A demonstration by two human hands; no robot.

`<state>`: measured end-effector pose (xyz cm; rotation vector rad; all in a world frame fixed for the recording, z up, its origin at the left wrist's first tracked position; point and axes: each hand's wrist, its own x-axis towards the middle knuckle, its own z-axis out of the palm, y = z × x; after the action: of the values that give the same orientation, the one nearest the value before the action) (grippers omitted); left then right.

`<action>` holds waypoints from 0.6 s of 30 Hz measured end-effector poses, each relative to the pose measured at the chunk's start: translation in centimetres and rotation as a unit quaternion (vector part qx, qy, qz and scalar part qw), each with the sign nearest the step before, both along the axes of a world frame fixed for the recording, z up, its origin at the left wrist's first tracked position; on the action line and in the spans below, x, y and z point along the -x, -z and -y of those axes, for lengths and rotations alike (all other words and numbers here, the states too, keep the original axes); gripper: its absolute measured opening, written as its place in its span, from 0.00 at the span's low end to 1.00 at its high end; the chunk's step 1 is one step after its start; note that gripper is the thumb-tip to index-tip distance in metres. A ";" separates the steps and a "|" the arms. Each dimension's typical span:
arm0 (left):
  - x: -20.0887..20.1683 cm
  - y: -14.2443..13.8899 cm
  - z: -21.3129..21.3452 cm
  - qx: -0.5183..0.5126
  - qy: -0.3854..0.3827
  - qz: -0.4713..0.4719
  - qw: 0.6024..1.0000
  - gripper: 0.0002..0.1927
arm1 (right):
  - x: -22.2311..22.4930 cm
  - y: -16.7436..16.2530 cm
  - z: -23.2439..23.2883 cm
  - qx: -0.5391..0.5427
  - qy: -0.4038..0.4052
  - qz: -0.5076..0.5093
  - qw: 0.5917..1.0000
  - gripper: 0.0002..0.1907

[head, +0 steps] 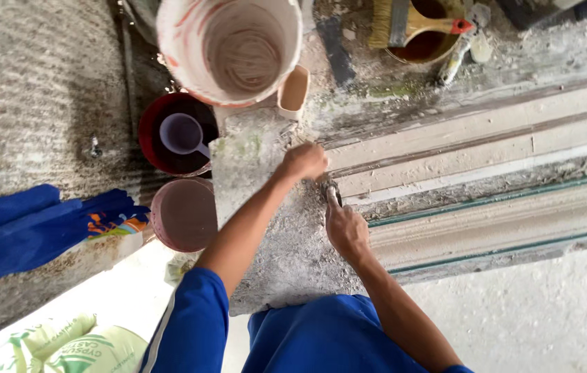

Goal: The person scrapes dried plaster residue from long grooved mold strips laid on a workbench, running a small handheld scraper along the grooves. They hold each strip steady with one hand while scraping, working along the length of the strips and repositioning them as they go.

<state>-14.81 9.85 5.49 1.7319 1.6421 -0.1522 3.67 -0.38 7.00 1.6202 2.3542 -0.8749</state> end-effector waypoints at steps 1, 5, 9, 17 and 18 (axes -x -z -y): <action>0.0 -0.2 -1.2 0.017 -0.002 0.005 1.000 0.19 | 0.0 0.0 -0.2 -0.017 0.005 -0.009 1.000 0.27; -0.9 -0.8 -3.3 0.075 -0.061 0.050 0.994 0.17 | 0.2 0.4 -1.1 -0.015 0.004 0.004 1.000 0.26; -2.1 -1.3 -3.2 0.146 -0.133 0.095 0.976 0.15 | 0.1 0.6 -0.7 0.063 0.021 0.022 0.998 0.28; -2.3 -1.4 -4.5 0.035 0.037 -0.012 0.999 0.22 | 2.0 1.2 -0.9 0.019 -0.089 0.077 0.993 0.31; -2.3 -1.3 -4.5 0.032 0.007 0.005 0.999 0.20 | 2.5 1.4 -1.4 0.047 -0.083 0.082 0.992 0.32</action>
<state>-12.52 14.34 6.80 1.6930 1.6013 -0.1990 1.19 1.02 5.60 1.3806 2.2599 -0.7746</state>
